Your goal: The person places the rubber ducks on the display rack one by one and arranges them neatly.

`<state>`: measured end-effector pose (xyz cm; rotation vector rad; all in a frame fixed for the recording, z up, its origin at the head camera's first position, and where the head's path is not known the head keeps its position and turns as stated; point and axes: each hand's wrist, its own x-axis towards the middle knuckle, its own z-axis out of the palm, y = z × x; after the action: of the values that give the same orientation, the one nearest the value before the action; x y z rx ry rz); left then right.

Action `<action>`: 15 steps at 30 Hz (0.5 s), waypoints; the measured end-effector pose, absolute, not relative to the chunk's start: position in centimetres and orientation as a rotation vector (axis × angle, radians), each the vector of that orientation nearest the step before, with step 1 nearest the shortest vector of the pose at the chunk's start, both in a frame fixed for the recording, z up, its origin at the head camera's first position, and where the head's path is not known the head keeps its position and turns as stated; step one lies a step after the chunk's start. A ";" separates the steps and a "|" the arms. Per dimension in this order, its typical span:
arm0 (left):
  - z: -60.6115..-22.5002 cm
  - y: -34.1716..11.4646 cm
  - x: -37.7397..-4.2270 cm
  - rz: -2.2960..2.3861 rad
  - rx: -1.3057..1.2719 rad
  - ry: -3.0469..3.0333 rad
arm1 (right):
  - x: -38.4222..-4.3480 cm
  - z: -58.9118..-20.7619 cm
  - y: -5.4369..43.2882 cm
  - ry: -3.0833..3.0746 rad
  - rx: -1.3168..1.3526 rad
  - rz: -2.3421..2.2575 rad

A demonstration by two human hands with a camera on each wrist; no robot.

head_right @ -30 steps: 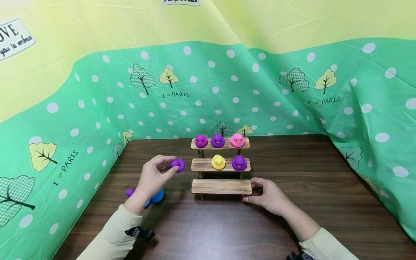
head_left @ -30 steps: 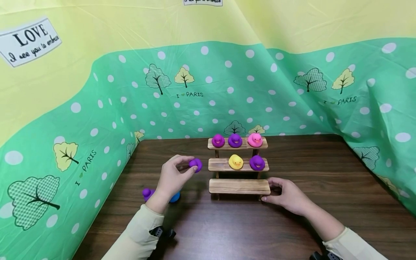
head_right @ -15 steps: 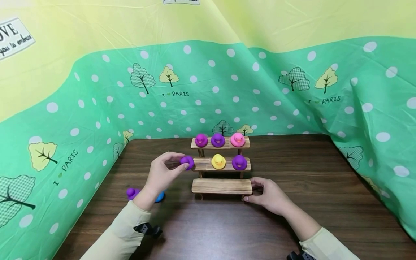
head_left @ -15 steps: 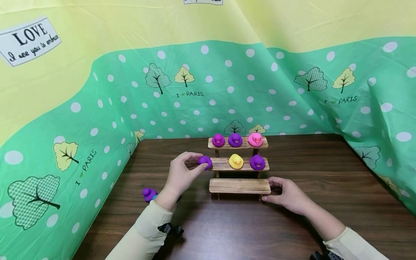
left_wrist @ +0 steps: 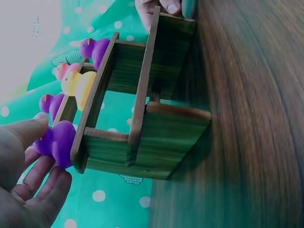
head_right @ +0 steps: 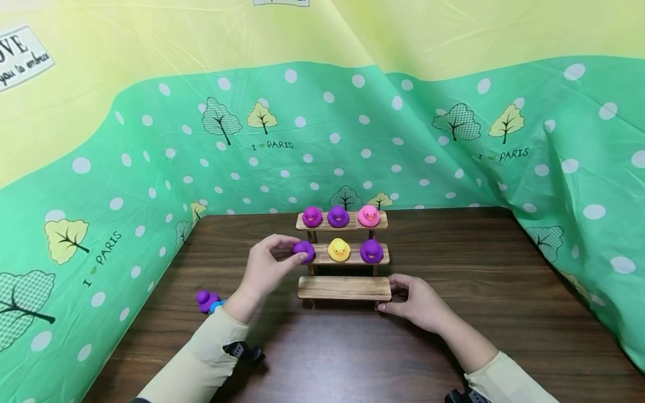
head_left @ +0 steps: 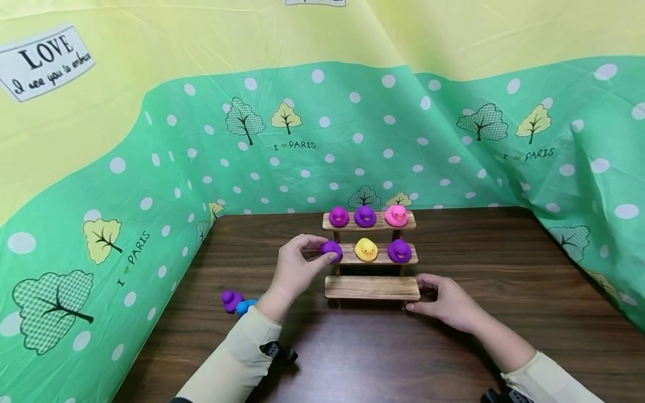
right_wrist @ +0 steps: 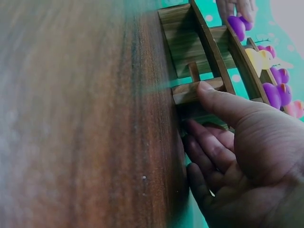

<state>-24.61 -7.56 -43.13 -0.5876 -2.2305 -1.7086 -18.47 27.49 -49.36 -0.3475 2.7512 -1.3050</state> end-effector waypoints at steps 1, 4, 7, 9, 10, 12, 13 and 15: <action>-43.1 -7.4 -24.6 -1.701 -0.589 -2.234 | -18.5 -49.4 27.5 2.751 -0.348 -1.305; -43.1 -7.1 -24.5 -1.668 -0.609 -2.236 | -18.5 -49.4 27.5 2.756 -0.350 -1.300; -43.1 -6.7 -24.5 -1.626 -0.637 -2.234 | -18.5 -49.4 27.5 2.761 -0.350 -1.297; -43.3 -6.5 -24.6 -1.592 -0.645 -2.241 | -18.5 -49.4 27.5 2.762 -0.351 -1.296; -43.4 -6.4 -24.6 -1.571 -0.644 -2.247 | -18.5 -49.4 27.5 2.763 -0.350 -1.297; -43.5 -6.2 -24.6 -1.534 -0.645 -2.254 | -18.5 -49.5 27.5 2.764 -0.352 -1.298; -43.6 -6.1 -24.6 -1.522 -0.644 -2.254 | -18.5 -49.5 27.5 2.763 -0.354 -1.299; -43.6 -6.1 -24.6 -1.507 -0.643 -2.251 | -18.5 -49.5 27.5 2.765 -0.355 -1.297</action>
<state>-24.60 -6.05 -43.64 -0.6430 -2.2508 -1.5070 -18.48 27.48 -49.46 -0.3554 2.7647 -1.2971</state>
